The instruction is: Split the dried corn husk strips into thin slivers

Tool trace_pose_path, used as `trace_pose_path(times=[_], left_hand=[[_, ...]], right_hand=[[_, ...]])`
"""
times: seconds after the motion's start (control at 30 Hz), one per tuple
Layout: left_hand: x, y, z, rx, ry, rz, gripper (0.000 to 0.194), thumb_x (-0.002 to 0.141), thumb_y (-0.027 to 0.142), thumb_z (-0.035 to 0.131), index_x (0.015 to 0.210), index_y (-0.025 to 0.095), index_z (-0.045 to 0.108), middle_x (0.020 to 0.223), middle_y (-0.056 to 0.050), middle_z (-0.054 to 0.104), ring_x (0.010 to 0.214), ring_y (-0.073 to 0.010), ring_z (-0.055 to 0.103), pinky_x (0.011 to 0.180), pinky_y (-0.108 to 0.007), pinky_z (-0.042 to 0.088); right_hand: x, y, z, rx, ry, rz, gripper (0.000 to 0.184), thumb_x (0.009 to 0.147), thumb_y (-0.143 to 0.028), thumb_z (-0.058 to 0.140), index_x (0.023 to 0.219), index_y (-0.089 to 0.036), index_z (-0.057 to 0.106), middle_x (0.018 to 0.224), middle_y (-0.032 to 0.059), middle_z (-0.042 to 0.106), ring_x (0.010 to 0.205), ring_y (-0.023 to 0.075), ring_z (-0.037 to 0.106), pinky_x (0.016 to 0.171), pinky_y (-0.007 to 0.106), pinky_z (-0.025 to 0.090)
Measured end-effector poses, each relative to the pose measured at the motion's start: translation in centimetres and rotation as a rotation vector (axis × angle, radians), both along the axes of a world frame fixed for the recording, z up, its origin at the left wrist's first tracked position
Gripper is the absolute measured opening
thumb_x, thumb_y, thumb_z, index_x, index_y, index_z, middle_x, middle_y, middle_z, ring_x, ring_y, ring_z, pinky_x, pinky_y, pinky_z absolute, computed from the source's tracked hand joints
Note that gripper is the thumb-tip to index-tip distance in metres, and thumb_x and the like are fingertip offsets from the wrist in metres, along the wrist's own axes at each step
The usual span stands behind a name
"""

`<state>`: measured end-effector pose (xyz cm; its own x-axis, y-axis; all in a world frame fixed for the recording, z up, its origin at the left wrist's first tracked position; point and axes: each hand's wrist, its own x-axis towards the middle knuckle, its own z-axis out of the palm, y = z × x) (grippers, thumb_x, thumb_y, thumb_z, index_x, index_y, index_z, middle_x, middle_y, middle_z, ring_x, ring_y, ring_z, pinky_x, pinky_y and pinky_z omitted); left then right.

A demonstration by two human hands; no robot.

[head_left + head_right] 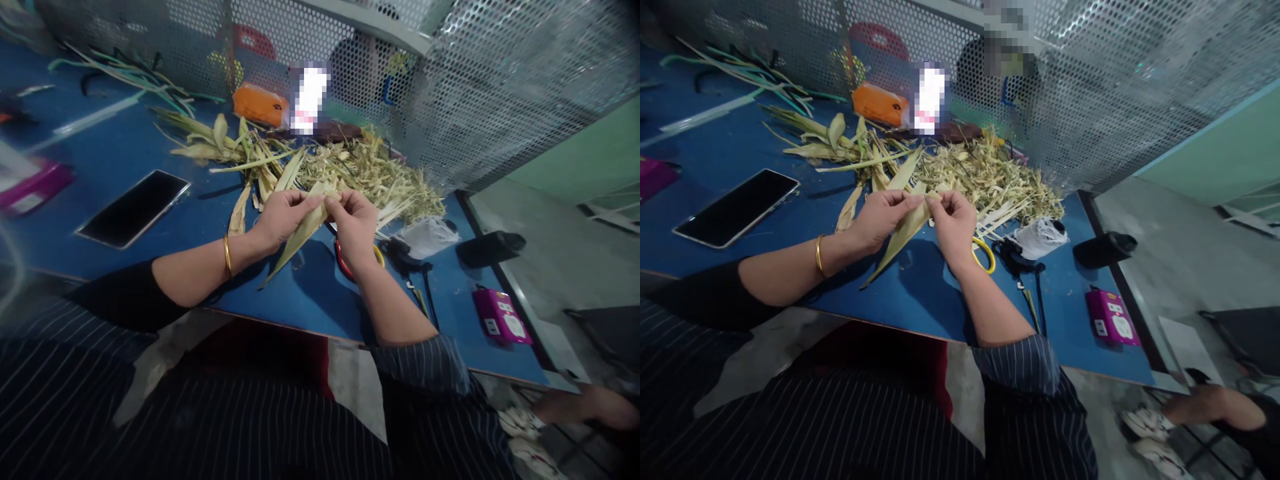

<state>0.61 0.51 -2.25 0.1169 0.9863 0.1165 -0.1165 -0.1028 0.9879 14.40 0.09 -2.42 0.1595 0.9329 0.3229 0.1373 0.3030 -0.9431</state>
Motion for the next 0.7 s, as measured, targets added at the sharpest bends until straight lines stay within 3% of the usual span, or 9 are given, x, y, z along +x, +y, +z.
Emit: trace_pose_path(times=[0.2,0.37,0.5,0.7], left_hand=[[0.2,0.2,-0.6,-0.011,-0.049,0.042,0.026,0.080,0.033,0.067,0.063,0.015,0.060,0.060,0.002,0.054,0.054,-0.0083,0.043,0.052,-0.022,0.034],[0.1,0.2,-0.3,0.091,0.039,0.080,0.035,0.083,0.042,0.064,0.059,0.018,0.057,0.056,0.002,0.046,0.052,-0.0095,0.036,0.049,-0.025,0.028],[-0.1,0.3,-0.2,0.132,0.079,0.124,0.037,0.085,0.040,0.063,0.056,0.018,0.054,0.054,0.002,0.043,0.053,-0.0101,0.036,0.050,-0.025,0.029],[-0.5,1.4,-0.6,0.095,0.072,0.153,0.027,0.085,0.036,0.063,0.066,0.017,0.064,0.055,0.002,0.048,0.050,-0.0091,0.040,0.048,-0.023,0.028]], right_hand=[[-0.4,-0.2,-0.3,-0.020,-0.010,0.058,0.031,0.078,-0.039,0.069,0.063,-0.021,0.049,0.056,-0.0064,0.041,0.054,0.0083,0.039,0.054,0.024,0.038],[-0.5,-1.4,0.4,0.261,-0.311,-0.100,0.021,0.086,-0.035,0.061,0.071,-0.022,0.055,0.064,-0.0035,0.049,0.061,0.0107,0.043,0.063,0.027,0.040],[-0.4,-2.1,0.7,0.439,-0.497,-0.161,0.020,0.092,-0.035,0.053,0.077,-0.023,0.057,0.071,-0.0006,0.057,0.066,0.0129,0.051,0.067,0.029,0.044],[0.0,-2.8,0.8,0.732,-0.661,-0.115,0.016,0.093,-0.031,0.049,0.091,-0.025,0.064,0.083,0.0048,0.067,0.079,0.0172,0.063,0.072,0.033,0.049]])
